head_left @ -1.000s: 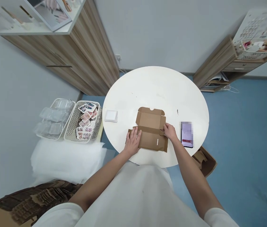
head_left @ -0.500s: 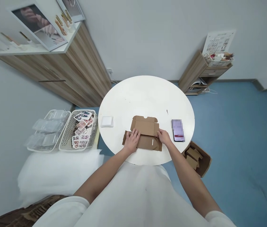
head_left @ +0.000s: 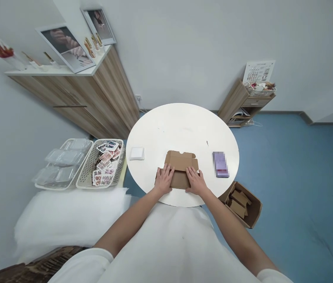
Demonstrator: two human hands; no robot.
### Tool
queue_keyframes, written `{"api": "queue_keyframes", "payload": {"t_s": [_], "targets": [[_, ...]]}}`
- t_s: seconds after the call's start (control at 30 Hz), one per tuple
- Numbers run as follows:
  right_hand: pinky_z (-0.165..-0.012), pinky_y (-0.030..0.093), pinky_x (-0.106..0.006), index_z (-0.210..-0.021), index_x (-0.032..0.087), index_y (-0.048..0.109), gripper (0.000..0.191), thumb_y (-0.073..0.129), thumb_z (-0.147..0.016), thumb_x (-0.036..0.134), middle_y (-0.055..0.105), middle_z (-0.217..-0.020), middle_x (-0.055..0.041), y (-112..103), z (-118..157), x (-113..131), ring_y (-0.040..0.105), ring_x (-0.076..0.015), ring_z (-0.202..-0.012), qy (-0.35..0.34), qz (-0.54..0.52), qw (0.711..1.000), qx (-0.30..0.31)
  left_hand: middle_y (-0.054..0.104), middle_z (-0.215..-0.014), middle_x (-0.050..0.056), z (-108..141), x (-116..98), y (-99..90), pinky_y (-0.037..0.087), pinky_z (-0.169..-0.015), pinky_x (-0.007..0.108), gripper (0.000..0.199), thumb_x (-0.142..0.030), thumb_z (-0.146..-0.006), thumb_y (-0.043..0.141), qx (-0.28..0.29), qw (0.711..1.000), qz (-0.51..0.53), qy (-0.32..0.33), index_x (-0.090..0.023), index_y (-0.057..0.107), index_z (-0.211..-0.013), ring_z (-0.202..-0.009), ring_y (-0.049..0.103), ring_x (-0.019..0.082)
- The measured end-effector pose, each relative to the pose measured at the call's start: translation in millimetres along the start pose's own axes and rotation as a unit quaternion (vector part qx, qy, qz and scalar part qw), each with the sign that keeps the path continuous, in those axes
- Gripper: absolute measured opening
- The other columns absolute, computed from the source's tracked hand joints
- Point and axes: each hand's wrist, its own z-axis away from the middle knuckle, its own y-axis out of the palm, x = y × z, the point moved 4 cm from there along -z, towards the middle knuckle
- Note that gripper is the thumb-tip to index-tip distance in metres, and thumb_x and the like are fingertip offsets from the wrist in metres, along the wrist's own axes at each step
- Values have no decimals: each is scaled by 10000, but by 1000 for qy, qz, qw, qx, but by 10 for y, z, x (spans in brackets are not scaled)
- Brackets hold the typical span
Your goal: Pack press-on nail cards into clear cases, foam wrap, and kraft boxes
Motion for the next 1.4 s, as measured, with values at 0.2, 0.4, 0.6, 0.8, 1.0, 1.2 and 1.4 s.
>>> {"api": "queue_keyframes", "payload": {"t_s": [0.2,0.4,0.6,0.8,1.0,1.2,1.4], "targets": [[-1004,153,-459,-1375,203,1,1048,654,-579,399,114,-1450,-106,48,-15,-41,69,-257,-1324,9,-49,999,-4,188,-1409,213,529,499,194,249,-973,507,918,-312,-631,630,-59,964,104,-236,-120,110,-1363,-1297,175,330],[-987,224,-424,-1373,190,-64,1091,649,-577,411,65,-1457,-94,128,10,-19,19,-257,-1327,12,-68,997,-19,567,-1113,119,657,663,434,423,-867,351,567,-223,-730,540,-82,908,318,-259,-135,345,-1255,-1002,548,199],[-996,200,-434,-1377,183,-31,1085,618,-576,520,82,-1456,-89,118,8,31,5,-254,-1326,8,-59,998,-18,615,-990,87,464,553,440,459,-793,301,451,-201,-714,553,-74,871,395,-283,-133,464,-1151,-869,593,162],[-989,185,-457,-1378,169,16,1022,518,-616,628,93,-1453,-110,110,6,66,14,-274,-1324,20,-59,998,-24,606,-940,85,414,506,387,464,-760,287,363,-226,-730,526,-74,872,386,-290,-128,522,-1080,-856,591,160],[-987,166,-494,-1378,163,11,1104,575,-554,634,89,-1451,-123,121,3,85,15,-286,-1322,27,-63,997,-24,592,-961,89,439,396,332,472,-726,283,359,-245,-721,541,-69,868,404,-280,-131,511,-1060,-835,586,158],[-984,187,-488,-1378,168,8,1122,603,-539,616,88,-1450,-125,142,-14,143,13,-294,-1321,34,-71,997,-27,541,-1084,108,434,206,281,467,-753,296,541,-328,-642,649,-54,881,396,-255,-151,467,-1120,-880,568,174],[-990,186,-481,-1379,167,9,1136,622,-527,603,64,-1454,-125,148,-12,167,13,-294,-1323,29,-66,997,-21,588,-1044,106,359,232,260,448,-701,272,414,-412,-774,483,-3,893,378,-245,-142,488,-1089,-859,587,173]]}}
